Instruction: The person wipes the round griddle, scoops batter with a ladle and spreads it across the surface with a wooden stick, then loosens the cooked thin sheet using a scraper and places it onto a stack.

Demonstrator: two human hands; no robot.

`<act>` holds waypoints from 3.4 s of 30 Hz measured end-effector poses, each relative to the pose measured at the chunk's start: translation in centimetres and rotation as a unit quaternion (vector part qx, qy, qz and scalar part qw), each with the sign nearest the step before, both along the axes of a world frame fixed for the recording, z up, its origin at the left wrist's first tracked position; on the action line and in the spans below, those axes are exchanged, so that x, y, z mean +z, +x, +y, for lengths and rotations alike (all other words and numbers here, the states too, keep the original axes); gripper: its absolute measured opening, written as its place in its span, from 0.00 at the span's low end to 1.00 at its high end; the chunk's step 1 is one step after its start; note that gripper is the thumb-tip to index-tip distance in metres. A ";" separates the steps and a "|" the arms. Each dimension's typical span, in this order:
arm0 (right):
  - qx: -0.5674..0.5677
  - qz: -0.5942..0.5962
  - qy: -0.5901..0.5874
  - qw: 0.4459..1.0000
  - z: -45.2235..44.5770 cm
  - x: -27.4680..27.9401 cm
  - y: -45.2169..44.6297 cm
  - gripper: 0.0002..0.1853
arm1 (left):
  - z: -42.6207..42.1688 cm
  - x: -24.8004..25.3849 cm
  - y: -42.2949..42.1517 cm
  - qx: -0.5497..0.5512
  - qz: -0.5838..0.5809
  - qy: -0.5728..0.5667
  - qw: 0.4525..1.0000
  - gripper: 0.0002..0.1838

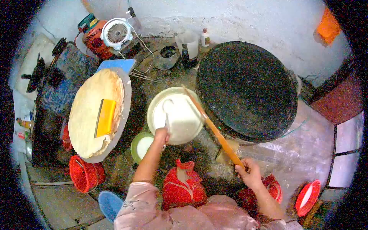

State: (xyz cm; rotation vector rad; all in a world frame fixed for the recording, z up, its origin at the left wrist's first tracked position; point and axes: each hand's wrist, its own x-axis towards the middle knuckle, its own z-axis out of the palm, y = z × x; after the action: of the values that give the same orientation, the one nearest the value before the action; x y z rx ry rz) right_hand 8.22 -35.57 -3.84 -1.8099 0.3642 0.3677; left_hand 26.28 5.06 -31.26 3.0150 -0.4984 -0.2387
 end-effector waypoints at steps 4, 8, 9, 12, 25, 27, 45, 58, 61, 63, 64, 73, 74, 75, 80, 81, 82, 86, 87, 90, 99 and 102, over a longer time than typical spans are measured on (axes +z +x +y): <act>0.002 -0.019 -0.009 1.000 -1.6 0.2 -0.4 0.06 | -3.5 5.6 -3.6 0.080 0.033 -0.196 0.977 0.16; -0.026 -0.007 -0.003 1.000 -2.7 1.7 -0.6 0.06 | 1.3 11.8 -4.5 0.257 0.216 -0.151 0.930 0.17; -0.028 -0.014 -0.027 0.999 -2.9 1.5 -0.8 0.06 | 0.9 14.9 -2.5 0.274 0.247 -0.128 0.921 0.17; -0.035 0.004 -0.014 0.999 -3.1 1.5 -1.1 0.06 | -1.7 10.6 1.6 0.294 0.214 -0.118 0.924 0.18; 0.028 -0.083 -0.091 0.992 -4.2 0.9 -1.8 0.07 | -3.9 8.2 1.2 0.256 0.125 -0.115 0.952 0.15; 0.031 -0.090 -0.068 0.993 -4.3 1.6 -1.5 0.08 | -5.4 12.9 -3.2 0.260 0.195 -0.086 0.942 0.16; 0.022 0.021 -0.090 0.995 -3.9 1.7 -2.1 0.09 | -3.9 17.9 1.8 0.294 0.179 -0.001 0.939 0.15; 0.047 -0.001 -0.082 0.996 -3.0 3.0 -1.6 0.10 | -4.0 11.4 -1.0 0.317 0.140 -0.021 0.938 0.16; 0.057 -0.023 -0.073 0.995 -3.2 3.1 -1.7 0.11 | -5.9 17.2 -3.8 0.275 0.126 -0.037 0.952 0.15; 0.049 -0.014 -0.058 0.997 -3.4 2.4 -2.0 0.11 | -4.4 20.4 -4.9 0.227 0.168 0.010 0.959 0.13; 0.048 -0.028 -0.074 0.996 -3.6 1.8 -2.3 0.11 | -4.5 22.8 -5.1 0.259 0.155 0.006 0.953 0.13; 0.063 -0.024 -0.138 0.988 -3.5 1.3 -3.0 0.12 | -5.9 17.8 -9.7 0.280 0.172 -0.005 0.945 0.13; 0.072 -0.030 -0.149 0.986 -3.4 1.6 -2.9 0.12 | -5.0 17.9 -8.7 0.270 0.161 0.010 0.949 0.12; 0.071 -0.030 -0.150 0.986 -3.4 1.4 -3.0 0.12 | -4.3 18.1 -7.7 0.260 0.151 0.023 0.954 0.11; 0.059 -0.027 -0.129 0.989 -3.1 1.4 -3.1 0.12 | -4.9 14.2 -8.3 0.242 0.148 -0.042 0.958 0.12; 0.059 -0.030 -0.130 0.989 -3.1 1.3 -2.9 0.12 | -5.0 15.7 -8.3 0.242 0.146 -0.044 0.958 0.12; 0.054 -0.018 -0.130 0.990 -3.1 1.2 -2.9 0.12 | -4.5 17.1 -8.3 0.280 0.175 -0.084 0.940 0.13; 0.045 -0.014 -0.098 0.994 -3.2 1.2 -3.0 0.12 | -3.3 18.4 -9.7 0.343 0.135 -0.114 0.923 0.16; 0.045 -0.016 -0.098 0.994 -3.1 1.4 -3.0 0.12 | -3.4 17.8 -9.9 0.334 0.127 -0.079 0.931 0.16; 0.075 -0.067 -0.163 0.981 -3.2 1.3 -2.6 0.12 | -4.2 16.9 -8.2 0.280 0.162 -0.088 0.942 0.16; 0.063 -0.088 -0.117 0.987 -2.8 1.2 -2.1 0.11 | -5.3 14.5 -6.0 0.243 0.174 -0.053 0.953 0.16; 0.073 -0.066 -0.131 0.986 -2.8 1.9 -2.4 0.11 | -2.3 18.3 -8.0 0.306 0.143 -0.174 0.925 0.15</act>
State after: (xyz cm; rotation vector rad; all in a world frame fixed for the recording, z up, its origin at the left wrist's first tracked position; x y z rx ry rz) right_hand 5.86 -38.34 -1.93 -2.1145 0.1943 0.3095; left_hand 18.30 2.80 -12.91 2.5581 0.3863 -0.4684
